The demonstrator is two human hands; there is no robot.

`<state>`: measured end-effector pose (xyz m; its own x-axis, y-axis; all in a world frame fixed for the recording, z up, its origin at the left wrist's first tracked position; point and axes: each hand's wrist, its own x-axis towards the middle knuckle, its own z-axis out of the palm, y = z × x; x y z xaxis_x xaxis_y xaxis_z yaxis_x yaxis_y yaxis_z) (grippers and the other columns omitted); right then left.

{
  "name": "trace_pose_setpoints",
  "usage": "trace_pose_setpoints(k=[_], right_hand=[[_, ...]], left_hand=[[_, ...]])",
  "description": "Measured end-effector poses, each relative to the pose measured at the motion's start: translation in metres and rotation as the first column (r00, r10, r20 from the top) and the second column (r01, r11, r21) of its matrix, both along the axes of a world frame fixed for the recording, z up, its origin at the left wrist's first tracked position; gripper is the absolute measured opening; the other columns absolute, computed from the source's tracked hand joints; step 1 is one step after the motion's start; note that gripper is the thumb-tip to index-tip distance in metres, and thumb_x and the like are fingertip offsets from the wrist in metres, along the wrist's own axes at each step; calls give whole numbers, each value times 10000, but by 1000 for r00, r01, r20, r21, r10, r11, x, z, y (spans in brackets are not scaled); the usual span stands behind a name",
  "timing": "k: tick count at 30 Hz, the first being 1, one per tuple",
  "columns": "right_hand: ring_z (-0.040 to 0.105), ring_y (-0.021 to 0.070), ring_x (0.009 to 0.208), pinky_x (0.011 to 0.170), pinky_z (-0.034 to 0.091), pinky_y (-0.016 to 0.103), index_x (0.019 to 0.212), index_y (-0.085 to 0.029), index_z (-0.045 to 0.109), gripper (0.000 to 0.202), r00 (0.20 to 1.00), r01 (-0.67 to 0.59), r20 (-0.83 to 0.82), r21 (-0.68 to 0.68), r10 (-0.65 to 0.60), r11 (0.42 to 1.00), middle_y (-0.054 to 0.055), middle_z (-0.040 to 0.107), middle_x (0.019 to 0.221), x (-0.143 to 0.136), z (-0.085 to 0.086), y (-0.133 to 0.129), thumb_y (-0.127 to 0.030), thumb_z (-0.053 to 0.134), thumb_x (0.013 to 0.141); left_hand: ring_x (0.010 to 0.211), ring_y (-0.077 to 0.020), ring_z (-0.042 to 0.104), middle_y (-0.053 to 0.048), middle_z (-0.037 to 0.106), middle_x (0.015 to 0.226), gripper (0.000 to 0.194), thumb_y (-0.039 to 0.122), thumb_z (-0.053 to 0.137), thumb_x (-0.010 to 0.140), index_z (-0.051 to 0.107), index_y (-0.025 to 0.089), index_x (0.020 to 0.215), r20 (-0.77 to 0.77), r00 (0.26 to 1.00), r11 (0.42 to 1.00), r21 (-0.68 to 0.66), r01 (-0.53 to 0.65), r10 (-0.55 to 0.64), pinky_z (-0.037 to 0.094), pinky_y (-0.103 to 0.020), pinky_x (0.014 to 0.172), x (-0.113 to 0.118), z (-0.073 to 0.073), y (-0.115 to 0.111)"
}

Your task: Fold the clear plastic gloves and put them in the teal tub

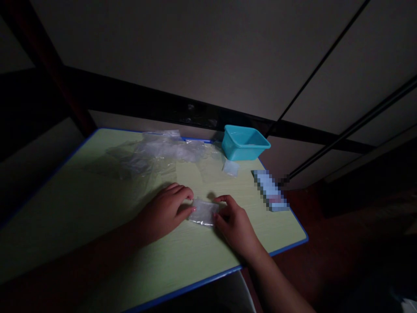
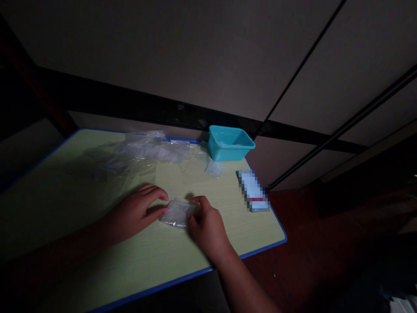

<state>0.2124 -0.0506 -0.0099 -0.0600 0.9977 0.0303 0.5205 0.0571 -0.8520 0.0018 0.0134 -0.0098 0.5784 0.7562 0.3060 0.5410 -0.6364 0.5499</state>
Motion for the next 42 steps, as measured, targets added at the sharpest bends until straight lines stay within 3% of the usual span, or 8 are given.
trace_pose_setpoints(k=[7,13,21,28,36,42], right_hand=[[438,108,479,477,291,203,979,-199,535,224,999,19,42,28,-20,999,-81,465,553,-3,1,0,-137,521,765],[456,114,486,491,304,208,969,-196,546,212,998,18,67,32,-20,999,-72,482,564,-3,2,1,-137,513,768],[457,113,477,480,308,211,956,-175,624,213,991,12,135,52,-19,999,-39,537,567,-4,2,1,-127,518,778],[503,128,501,501,349,217,985,-163,674,245,988,9,153,74,-21,997,6,610,614,-4,-4,1,-138,520,795],[540,144,552,521,374,225,1003,-156,697,267,984,12,178,83,-26,996,34,656,669,-5,-3,1,-139,526,799],[594,163,632,586,414,249,1017,-156,692,238,982,-15,188,100,-4,995,59,703,769,-7,3,0,-188,504,873]], left_hand=[[861,-219,518,-28,572,826,102,256,593,836,540,196,772,-37,997,997,37,69,-67,393,-326,744,2,6,-4],[657,-164,523,32,552,711,163,296,635,742,519,215,823,49,992,963,-248,-103,119,378,-273,606,9,6,-12],[570,-142,524,40,585,706,327,314,628,697,517,208,986,148,979,863,-503,-47,139,373,-250,528,11,3,-15],[575,-141,537,31,610,742,391,252,637,662,522,204,1032,160,977,840,-542,-31,139,392,-252,531,10,3,-15],[627,-170,584,32,600,676,264,299,575,756,528,204,998,246,962,862,-507,26,116,413,-272,567,10,-7,-13],[616,-166,567,40,563,644,219,264,542,757,543,197,966,232,967,865,-502,27,104,415,-270,572,10,-6,-14]])
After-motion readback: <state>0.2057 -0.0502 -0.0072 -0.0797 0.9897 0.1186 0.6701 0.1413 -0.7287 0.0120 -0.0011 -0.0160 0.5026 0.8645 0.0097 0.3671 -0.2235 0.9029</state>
